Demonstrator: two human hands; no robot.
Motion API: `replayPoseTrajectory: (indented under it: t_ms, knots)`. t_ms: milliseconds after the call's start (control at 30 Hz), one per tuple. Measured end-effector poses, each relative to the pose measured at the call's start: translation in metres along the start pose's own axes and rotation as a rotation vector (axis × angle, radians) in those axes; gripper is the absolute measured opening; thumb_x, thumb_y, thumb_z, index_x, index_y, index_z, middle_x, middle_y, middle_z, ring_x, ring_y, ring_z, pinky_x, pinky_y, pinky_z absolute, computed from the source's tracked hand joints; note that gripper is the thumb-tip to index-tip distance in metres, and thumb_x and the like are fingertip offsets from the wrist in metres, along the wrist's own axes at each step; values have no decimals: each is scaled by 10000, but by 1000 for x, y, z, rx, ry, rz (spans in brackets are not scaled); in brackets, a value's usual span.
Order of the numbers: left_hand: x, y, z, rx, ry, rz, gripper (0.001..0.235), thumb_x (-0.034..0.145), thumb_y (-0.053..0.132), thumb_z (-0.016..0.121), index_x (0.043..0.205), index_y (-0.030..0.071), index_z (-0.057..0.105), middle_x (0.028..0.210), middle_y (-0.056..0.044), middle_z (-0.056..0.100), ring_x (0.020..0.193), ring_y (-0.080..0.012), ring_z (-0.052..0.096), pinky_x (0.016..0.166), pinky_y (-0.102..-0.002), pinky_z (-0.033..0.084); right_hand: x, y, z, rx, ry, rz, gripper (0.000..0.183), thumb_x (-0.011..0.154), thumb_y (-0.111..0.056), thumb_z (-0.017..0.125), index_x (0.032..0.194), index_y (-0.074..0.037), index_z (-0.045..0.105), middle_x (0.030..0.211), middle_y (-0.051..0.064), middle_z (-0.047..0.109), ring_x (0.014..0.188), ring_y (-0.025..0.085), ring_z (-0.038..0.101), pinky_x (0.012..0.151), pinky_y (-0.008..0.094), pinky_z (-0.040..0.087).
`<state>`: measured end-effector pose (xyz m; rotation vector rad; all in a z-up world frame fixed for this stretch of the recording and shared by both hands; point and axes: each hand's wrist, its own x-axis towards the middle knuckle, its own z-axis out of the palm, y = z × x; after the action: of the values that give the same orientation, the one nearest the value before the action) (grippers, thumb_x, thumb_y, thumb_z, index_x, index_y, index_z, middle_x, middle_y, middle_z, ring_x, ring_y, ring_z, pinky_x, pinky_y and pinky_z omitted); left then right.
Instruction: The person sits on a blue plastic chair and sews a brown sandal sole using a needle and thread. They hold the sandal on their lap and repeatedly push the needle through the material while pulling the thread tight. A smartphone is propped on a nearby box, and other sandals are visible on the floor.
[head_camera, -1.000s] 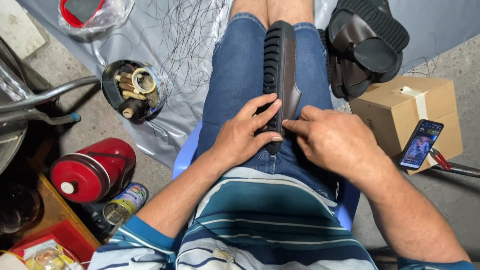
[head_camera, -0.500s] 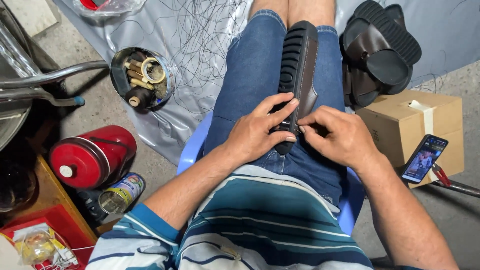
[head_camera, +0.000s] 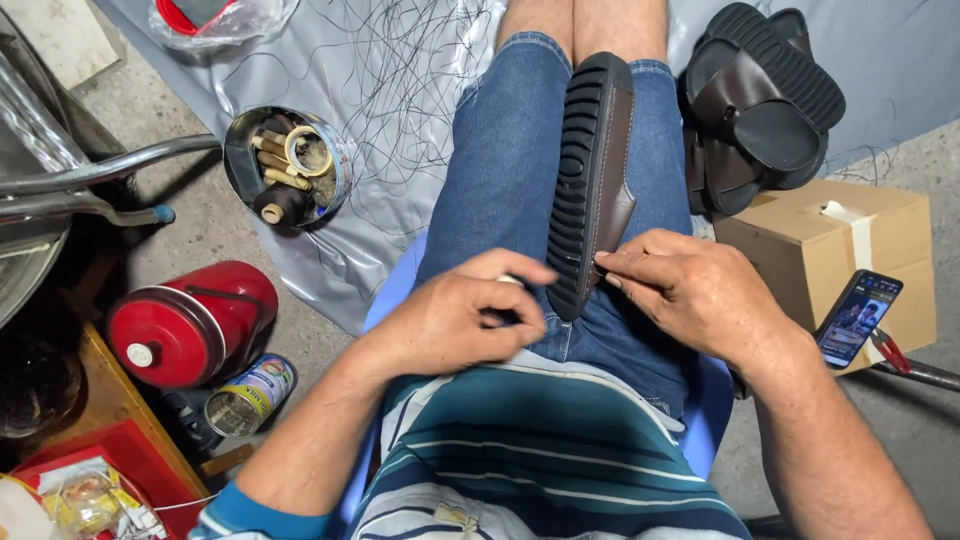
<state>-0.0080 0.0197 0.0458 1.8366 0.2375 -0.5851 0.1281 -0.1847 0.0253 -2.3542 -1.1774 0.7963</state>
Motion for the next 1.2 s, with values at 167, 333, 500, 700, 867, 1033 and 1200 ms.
replayPoseTrajectory:
  t_ms: [167, 333, 500, 700, 867, 1033, 1200]
  knots:
    - [36, -23, 47, -791, 66, 159, 165, 857, 77, 595, 1014, 64, 640, 1015, -126, 604, 611, -106, 596, 570, -224, 536, 2, -5, -3, 33, -6, 5, 147, 773, -260, 658, 909, -234, 708, 843, -92, 680, 775, 199, 646, 609, 331, 529]
    - [42, -15, 32, 159, 230, 65, 280, 847, 139, 508, 1124, 166, 474, 851, -33, 621, 727, -239, 659, 571, -365, 528, -2, -5, 1, 23, 18, 43, 183, 783, -289, 657, 960, -271, 699, 857, -112, 661, 780, 178, 638, 618, 322, 525]
    - [35, 12, 21, 91, 33, 117, 476, 771, 15, 486, 1231, 115, 414, 824, -123, 613, 706, -325, 657, 560, -438, 533, -9, -2, 3, -50, 31, 51, 203, 820, -307, 615, 1014, -338, 668, 859, -143, 620, 774, 154, 625, 607, 306, 522]
    - [22, 7, 21, 72, 83, 58, 518, 822, 56, 464, 1327, 161, 411, 885, -193, 592, 810, -449, 591, 702, -531, 491, -5, -5, -9, -125, -127, 34, 295, 781, -256, 577, 1056, -333, 648, 827, -65, 602, 741, 239, 627, 594, 391, 529]
    - [14, -5, 54, -257, 447, 39, 375, 771, 71, 621, 1129, 115, 517, 830, -132, 672, 739, -331, 662, 619, -367, 576, -11, -10, -3, -141, -30, -9, 228, 793, -277, 583, 998, -330, 668, 797, -56, 596, 734, 233, 623, 589, 361, 505]
    - [18, -11, 84, -302, 528, 119, 270, 756, 61, 673, 1003, 68, 565, 811, -135, 686, 764, -312, 662, 641, -333, 582, -28, -6, 3, -166, 64, -17, 190, 772, -299, 604, 942, -360, 663, 792, -110, 595, 756, 165, 625, 616, 316, 512]
    - [2, -2, 90, -268, 501, 149, 239, 783, 97, 662, 976, 73, 524, 812, -117, 690, 764, -291, 668, 613, -354, 581, -48, -3, 25, -138, 209, -62, 118, 764, -305, 649, 878, -331, 640, 826, -175, 600, 807, 77, 622, 663, 231, 500]
